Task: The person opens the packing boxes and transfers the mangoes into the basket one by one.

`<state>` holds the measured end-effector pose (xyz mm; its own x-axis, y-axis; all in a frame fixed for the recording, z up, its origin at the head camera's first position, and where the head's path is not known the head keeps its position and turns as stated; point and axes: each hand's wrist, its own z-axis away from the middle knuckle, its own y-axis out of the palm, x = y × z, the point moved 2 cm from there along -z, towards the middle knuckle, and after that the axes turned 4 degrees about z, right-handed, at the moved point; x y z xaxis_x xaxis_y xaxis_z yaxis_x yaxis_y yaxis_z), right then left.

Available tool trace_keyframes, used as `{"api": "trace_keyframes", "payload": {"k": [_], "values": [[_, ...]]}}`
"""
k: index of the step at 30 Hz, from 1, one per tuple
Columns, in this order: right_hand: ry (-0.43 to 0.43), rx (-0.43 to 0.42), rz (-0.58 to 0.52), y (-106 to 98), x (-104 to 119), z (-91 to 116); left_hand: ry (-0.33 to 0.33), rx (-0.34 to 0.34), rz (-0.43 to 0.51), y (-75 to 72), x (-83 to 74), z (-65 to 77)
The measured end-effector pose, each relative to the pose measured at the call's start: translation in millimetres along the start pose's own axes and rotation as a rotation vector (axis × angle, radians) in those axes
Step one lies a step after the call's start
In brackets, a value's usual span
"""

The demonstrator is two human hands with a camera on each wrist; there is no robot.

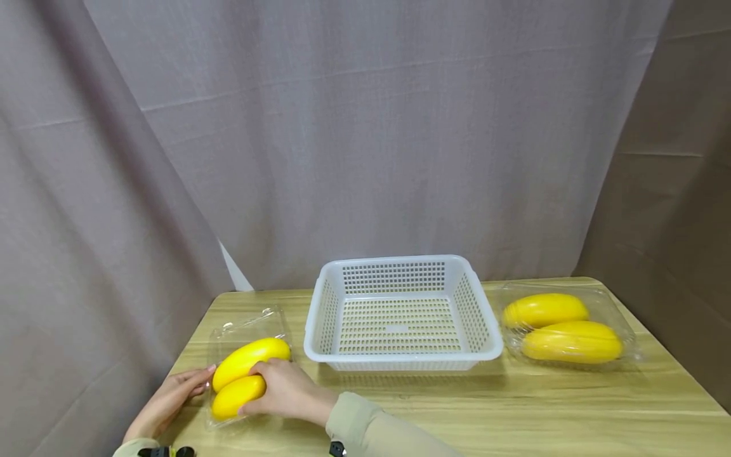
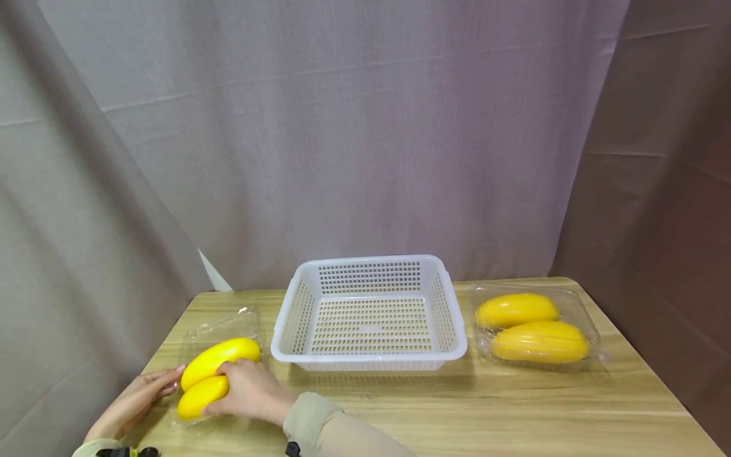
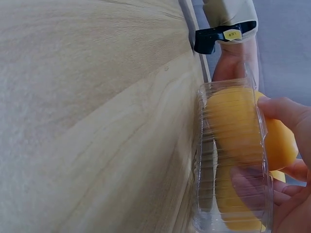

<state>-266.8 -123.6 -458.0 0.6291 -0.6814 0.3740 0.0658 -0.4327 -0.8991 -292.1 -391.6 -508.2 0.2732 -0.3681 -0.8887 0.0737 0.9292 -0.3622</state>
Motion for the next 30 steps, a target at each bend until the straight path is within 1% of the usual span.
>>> {"api": "trace_keyframes", "payload": {"k": [6,16,22,30], "values": [[0.000,-0.006,-0.026,0.4,0.0,0.8,0.005,-0.005,0.028,0.6,0.1,-0.7],[0.016,-0.052,-0.064,-1.0,0.1,0.9,0.022,-0.001,0.041,-0.4,0.8,1.5],[0.044,-0.089,-0.079,-5.0,-1.5,0.4,0.037,-0.003,0.051,0.2,1.1,-1.1],[0.079,-0.118,-0.110,-7.6,-2.2,2.4,0.031,-0.008,0.063,0.4,1.9,-0.4]]}}
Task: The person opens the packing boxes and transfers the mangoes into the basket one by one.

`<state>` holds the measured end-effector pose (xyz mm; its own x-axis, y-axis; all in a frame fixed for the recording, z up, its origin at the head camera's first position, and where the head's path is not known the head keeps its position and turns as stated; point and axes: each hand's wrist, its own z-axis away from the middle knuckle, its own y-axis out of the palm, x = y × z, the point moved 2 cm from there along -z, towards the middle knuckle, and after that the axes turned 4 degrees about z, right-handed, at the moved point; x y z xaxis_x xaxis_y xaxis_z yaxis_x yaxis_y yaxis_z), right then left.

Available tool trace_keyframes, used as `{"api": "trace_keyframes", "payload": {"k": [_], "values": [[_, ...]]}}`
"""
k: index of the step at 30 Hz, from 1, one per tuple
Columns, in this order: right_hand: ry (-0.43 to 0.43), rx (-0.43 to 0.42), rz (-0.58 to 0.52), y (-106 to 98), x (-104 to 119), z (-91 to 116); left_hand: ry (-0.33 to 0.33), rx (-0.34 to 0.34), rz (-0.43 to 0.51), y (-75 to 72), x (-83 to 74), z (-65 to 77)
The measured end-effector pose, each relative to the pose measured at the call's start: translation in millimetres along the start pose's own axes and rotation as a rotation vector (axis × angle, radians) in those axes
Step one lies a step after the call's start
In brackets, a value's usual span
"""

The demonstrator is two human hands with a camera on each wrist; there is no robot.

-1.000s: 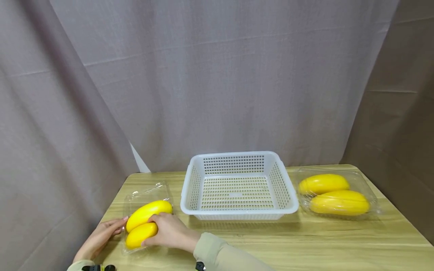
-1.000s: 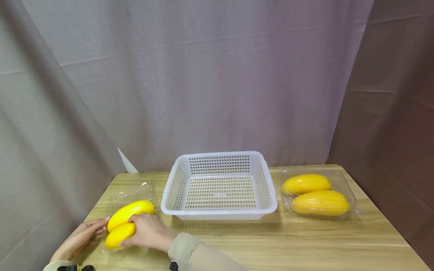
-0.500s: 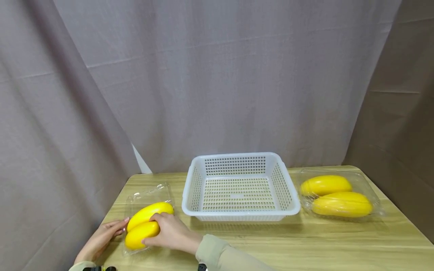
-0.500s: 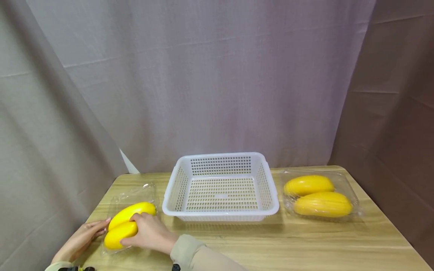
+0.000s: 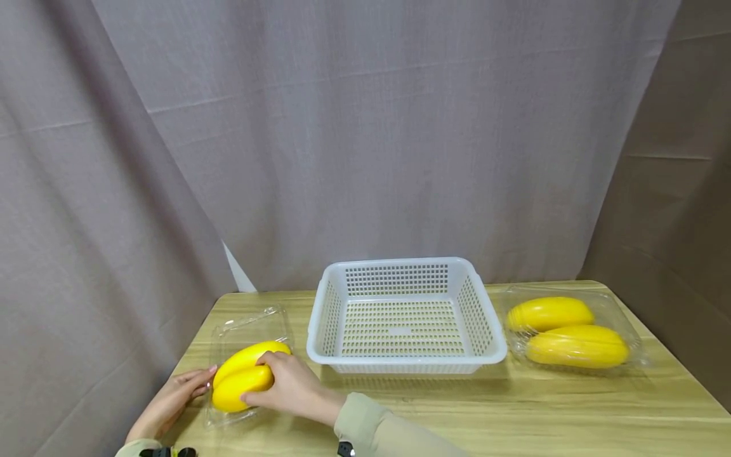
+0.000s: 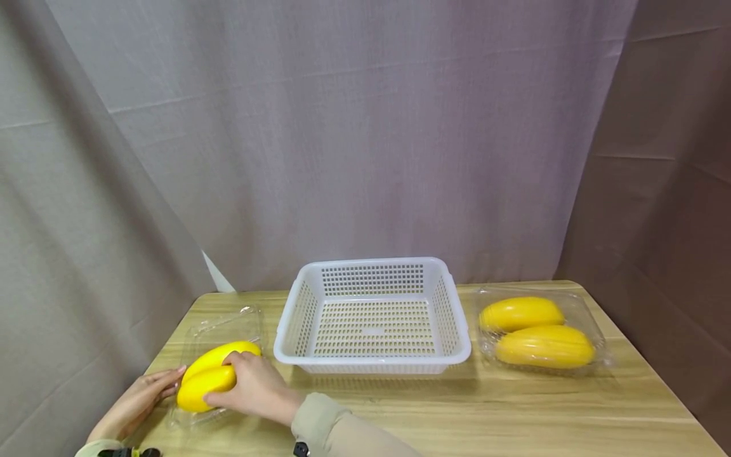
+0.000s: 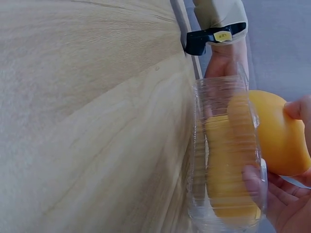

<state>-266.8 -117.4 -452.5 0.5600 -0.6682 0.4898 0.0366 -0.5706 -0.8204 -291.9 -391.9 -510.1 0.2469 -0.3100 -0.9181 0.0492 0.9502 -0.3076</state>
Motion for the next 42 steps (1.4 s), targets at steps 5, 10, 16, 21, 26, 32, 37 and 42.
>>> {"api": "trace_keyframes", "payload": {"k": [5,10,16,21,26,32,37,42], "values": [[0.017,-0.020,-0.019,-4.3,-1.1,-0.3,-0.002,-0.001,0.009,1.0,1.1,-0.6],[0.012,-0.033,-0.025,-10.2,-2.6,-1.3,0.001,0.004,0.008,1.1,0.7,-2.6],[-0.013,-0.046,-0.035,-18.4,-1.5,-1.5,0.000,0.000,0.032,1.0,-0.9,-1.4],[-0.029,-0.034,-0.052,-28.2,3.4,-2.0,0.001,-0.002,0.020,0.0,-1.3,-2.0],[-0.053,-0.035,-0.068,-42.3,8.1,-4.2,0.024,0.012,0.033,-1.1,-0.9,-1.9],[-0.075,-0.049,-0.048,-59.9,8.8,-6.5,0.025,0.014,0.030,-1.7,-1.7,-1.4],[-0.074,-0.032,-0.065,-75.4,6.6,-9.2,0.002,0.008,0.011,-0.8,-2.6,-0.2],[-0.069,-0.050,-0.071,-91.2,4.5,-12.9,0.001,0.018,0.021,-0.9,-1.5,1.1]]}}
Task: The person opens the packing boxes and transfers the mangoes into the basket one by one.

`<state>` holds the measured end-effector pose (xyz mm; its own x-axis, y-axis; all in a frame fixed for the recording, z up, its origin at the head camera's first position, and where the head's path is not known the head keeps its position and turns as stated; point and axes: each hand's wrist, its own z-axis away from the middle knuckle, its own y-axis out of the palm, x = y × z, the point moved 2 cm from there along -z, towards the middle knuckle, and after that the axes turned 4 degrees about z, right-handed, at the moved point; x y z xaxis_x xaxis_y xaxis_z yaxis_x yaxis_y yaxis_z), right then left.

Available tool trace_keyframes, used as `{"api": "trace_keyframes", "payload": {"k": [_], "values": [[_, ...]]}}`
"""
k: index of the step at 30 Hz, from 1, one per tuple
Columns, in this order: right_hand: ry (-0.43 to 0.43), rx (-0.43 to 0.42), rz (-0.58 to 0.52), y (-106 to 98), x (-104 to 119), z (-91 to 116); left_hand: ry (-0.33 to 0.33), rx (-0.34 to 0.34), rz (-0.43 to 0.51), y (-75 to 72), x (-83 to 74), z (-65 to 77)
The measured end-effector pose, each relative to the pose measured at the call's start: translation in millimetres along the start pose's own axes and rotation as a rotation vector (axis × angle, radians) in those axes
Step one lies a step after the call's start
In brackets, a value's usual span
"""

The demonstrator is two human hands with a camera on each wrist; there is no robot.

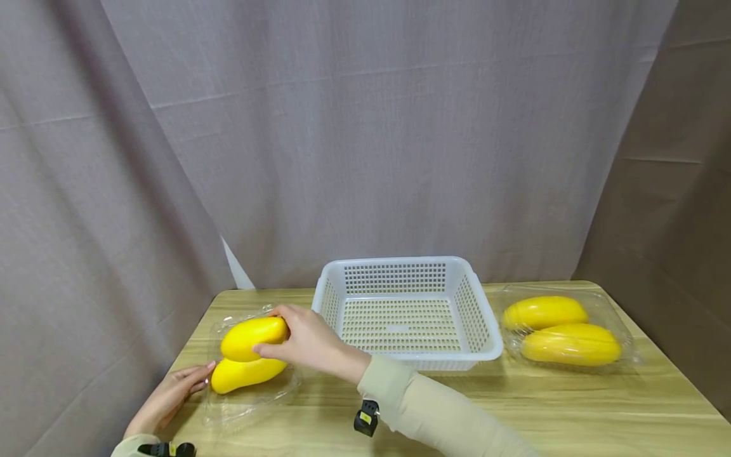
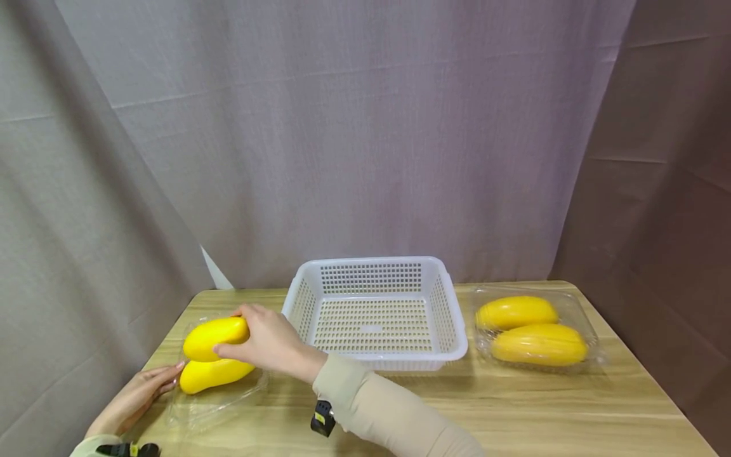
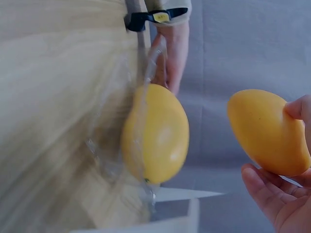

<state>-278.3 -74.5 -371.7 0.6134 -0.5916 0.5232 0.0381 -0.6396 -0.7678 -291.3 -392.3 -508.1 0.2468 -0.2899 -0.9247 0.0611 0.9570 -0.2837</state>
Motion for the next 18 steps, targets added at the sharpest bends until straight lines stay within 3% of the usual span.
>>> {"api": "trace_keyframes", "payload": {"k": [18], "values": [[-0.031,-0.061,0.010,-41.0,-10.3,-9.5,-0.023,-0.030,-0.008,-0.8,1.7,-2.4]]}}
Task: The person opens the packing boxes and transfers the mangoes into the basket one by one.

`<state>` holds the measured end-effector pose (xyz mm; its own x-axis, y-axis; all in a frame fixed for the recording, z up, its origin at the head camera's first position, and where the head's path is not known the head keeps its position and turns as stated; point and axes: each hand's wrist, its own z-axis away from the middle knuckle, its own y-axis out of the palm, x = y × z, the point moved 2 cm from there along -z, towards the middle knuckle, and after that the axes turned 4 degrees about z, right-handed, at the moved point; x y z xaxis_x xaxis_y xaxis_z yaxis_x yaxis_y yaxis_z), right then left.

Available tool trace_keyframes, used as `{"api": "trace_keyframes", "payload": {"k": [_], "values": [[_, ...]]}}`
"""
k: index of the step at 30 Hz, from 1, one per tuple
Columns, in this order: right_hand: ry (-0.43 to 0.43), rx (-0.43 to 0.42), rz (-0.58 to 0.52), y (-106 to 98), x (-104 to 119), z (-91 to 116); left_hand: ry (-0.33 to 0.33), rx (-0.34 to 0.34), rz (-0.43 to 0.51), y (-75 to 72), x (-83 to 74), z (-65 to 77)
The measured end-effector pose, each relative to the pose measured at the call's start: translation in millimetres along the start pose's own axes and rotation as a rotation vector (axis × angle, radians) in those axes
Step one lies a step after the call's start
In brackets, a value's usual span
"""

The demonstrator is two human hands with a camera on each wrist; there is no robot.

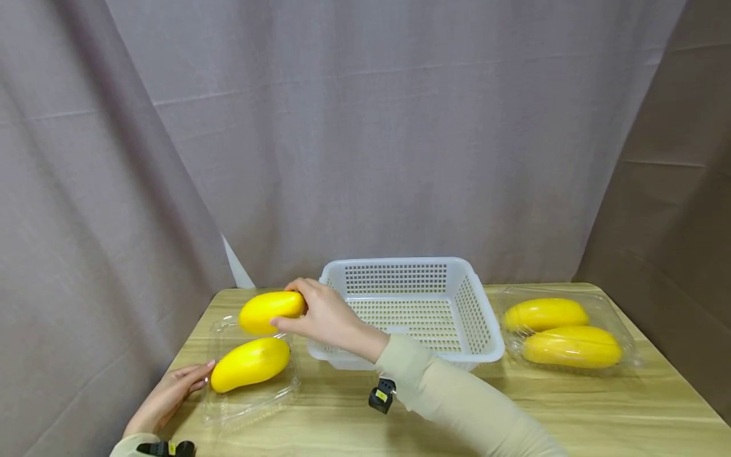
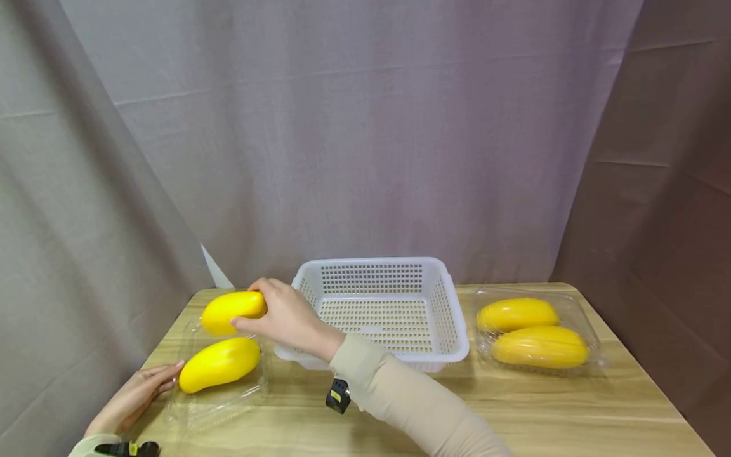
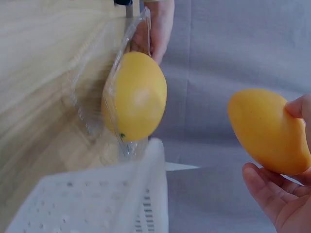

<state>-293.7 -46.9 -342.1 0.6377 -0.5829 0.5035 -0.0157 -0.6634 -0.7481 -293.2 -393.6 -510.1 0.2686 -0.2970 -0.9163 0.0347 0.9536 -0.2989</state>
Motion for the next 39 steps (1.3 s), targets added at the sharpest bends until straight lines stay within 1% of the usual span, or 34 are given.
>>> {"api": "trace_keyframes", "payload": {"k": [8,14,20,25,33,39], "values": [[-0.022,-0.019,0.022,-19.2,-9.8,-5.1,0.016,-0.003,0.002,0.1,0.4,0.3],[-0.019,-0.013,0.078,-34.7,-21.0,-10.6,0.013,-0.013,0.002,2.0,-1.4,0.6],[-0.035,-0.052,0.121,-56.7,-30.5,-17.7,0.002,-0.030,0.007,3.8,-1.5,-0.5],[-0.033,-0.063,0.163,-76.4,-41.0,-22.9,0.014,-0.044,0.019,6.4,-0.6,1.5],[-0.018,-0.034,0.197,-103.2,-60.5,-28.3,0.018,-0.051,0.020,7.7,-0.8,4.0],[-0.028,0.039,0.217,-115.6,-77.2,-34.8,0.033,-0.051,0.040,8.6,-0.2,7.3]]}}
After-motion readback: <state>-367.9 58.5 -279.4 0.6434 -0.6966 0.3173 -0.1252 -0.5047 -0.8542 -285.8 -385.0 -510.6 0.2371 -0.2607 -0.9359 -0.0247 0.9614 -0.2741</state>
